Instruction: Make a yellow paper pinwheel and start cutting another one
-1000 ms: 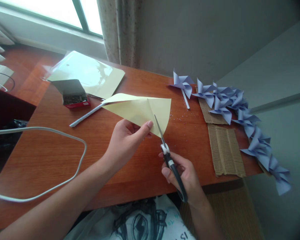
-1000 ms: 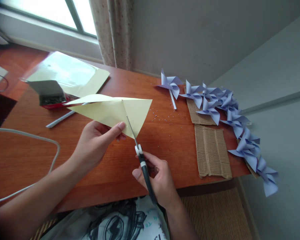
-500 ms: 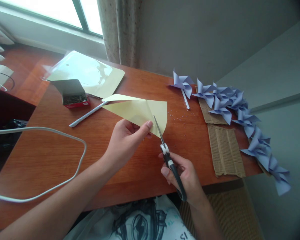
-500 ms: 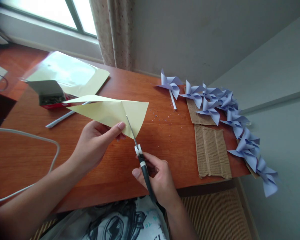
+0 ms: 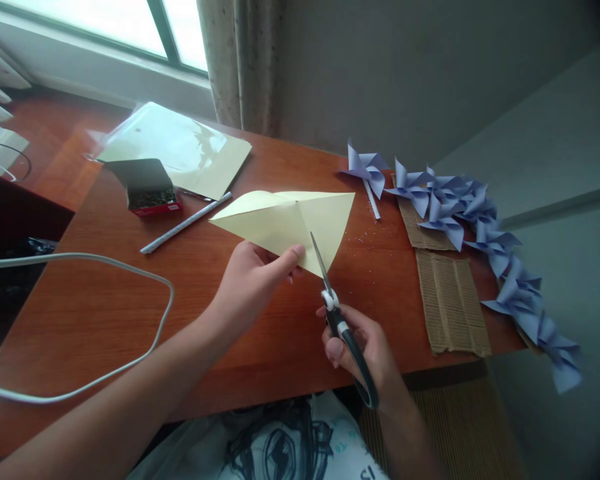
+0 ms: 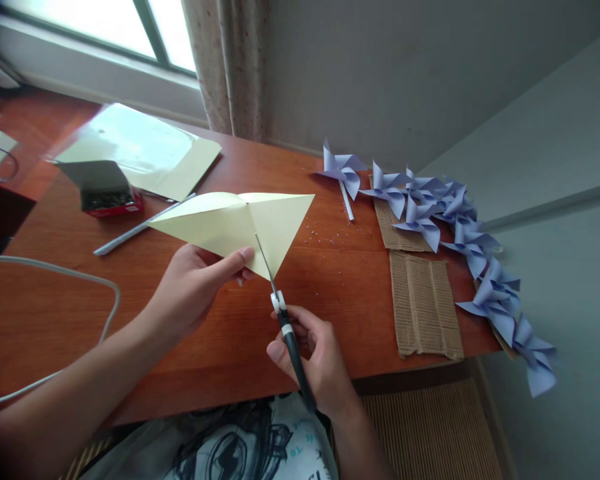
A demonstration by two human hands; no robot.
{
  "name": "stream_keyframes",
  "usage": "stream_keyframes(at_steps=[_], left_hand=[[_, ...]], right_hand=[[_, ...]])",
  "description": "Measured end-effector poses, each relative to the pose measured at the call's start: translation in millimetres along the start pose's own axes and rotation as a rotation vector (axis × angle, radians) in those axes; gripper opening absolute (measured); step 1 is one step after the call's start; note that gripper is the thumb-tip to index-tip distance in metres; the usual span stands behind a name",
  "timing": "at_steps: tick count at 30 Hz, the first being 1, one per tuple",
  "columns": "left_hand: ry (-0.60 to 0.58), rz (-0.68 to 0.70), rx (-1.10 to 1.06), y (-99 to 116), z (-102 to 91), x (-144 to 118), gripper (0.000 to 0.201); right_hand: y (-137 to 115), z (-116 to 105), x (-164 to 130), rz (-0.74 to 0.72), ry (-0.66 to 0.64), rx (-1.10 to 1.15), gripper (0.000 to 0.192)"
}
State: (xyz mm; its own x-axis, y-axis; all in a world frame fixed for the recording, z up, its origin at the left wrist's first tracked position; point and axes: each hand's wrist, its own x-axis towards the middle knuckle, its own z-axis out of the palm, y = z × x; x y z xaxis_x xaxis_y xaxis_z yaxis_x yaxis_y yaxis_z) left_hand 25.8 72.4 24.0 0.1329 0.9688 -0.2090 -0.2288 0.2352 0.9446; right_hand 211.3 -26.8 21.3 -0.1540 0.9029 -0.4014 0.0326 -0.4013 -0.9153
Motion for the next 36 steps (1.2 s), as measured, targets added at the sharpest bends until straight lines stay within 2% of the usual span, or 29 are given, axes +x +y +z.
stream_keyframes(at_steps=[5,15,23,36], left_hand=[[-0.023,0.054,0.089,4.5,3.1,-2.2,0.021],[-0.049,0.07,0.048,8.4,6.6,-6.2,0.016],[-0.052,0.063,0.105,8.8,6.6,-6.6,0.019],[-0.05,0.049,0.046,8.3,6.7,-5.5,0.017]], right_hand=[[-3.2,1.2,0.7,0.001,0.011,0.001,0.052],[5.1,0.9,1.7,-0.061,0.014,0.014,0.049],[1.7,3.0,3.1,-0.045,0.025,-0.003,0.05],[2.8,4.7,3.5,-0.025,0.061,-0.018,0.047]])
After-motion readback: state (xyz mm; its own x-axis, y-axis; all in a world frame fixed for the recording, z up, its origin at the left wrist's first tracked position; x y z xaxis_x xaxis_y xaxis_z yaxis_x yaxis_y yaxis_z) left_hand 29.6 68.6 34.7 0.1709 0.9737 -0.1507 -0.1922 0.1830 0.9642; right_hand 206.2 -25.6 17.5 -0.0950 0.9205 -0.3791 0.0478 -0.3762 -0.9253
